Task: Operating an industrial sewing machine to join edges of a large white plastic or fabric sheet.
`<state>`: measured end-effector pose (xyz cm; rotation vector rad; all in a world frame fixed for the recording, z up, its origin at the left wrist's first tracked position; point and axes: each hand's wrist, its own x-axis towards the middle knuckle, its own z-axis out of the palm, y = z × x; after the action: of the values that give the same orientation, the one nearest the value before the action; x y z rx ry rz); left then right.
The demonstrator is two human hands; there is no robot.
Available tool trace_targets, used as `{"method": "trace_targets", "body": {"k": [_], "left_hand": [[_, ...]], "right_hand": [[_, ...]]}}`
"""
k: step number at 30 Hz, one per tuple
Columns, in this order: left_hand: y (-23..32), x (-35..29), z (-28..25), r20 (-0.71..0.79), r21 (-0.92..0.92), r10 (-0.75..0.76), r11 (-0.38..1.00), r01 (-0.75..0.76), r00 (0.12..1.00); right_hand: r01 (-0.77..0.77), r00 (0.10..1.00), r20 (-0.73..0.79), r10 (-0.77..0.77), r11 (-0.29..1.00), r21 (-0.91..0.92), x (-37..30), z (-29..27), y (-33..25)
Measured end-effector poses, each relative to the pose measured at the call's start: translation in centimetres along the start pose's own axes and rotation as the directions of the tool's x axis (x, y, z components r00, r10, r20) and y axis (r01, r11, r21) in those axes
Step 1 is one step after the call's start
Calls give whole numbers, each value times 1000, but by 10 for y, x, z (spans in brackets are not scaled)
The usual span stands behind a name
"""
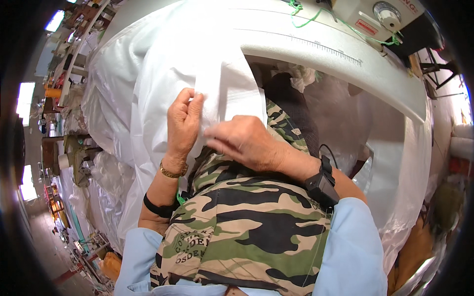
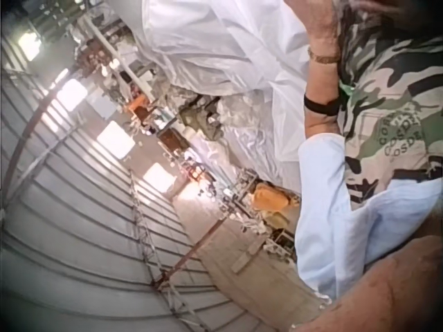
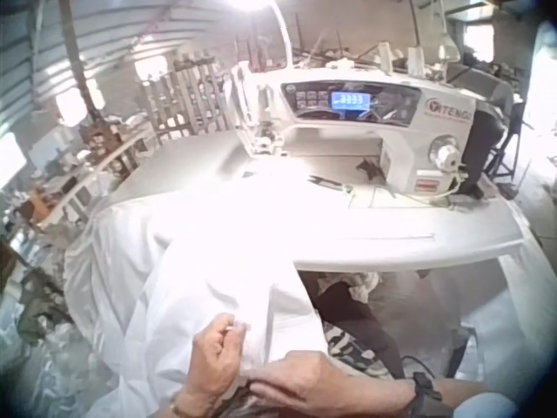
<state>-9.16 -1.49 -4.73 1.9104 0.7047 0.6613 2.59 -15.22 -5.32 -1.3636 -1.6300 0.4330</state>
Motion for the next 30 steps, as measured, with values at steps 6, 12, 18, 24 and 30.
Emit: {"method": "trace_targets", "body": {"k": [6, 12, 18, 24, 30], "left_hand": [[41, 20, -34, -49, 348, 289, 902, -255, 956], [52, 24, -28, 289, 427, 221, 841, -332, 931], [22, 12, -16, 265, 490, 344, 756, -433, 901], [22, 13, 0, 370, 534, 293, 710, -460, 882], [22, 17, -3, 304, 379, 324, 822, -425, 896]], "right_hand": [[-208, 927, -303, 219, 976, 70, 11, 12, 14], [135, 915, 386, -115, 991, -25, 37, 43, -1], [-103, 893, -444, -72, 928, -358, 2, -2, 27], [-542, 736, -299, 607, 793, 277, -32, 0, 58], [14, 999, 34, -13, 999, -39, 10, -23, -6]]}}
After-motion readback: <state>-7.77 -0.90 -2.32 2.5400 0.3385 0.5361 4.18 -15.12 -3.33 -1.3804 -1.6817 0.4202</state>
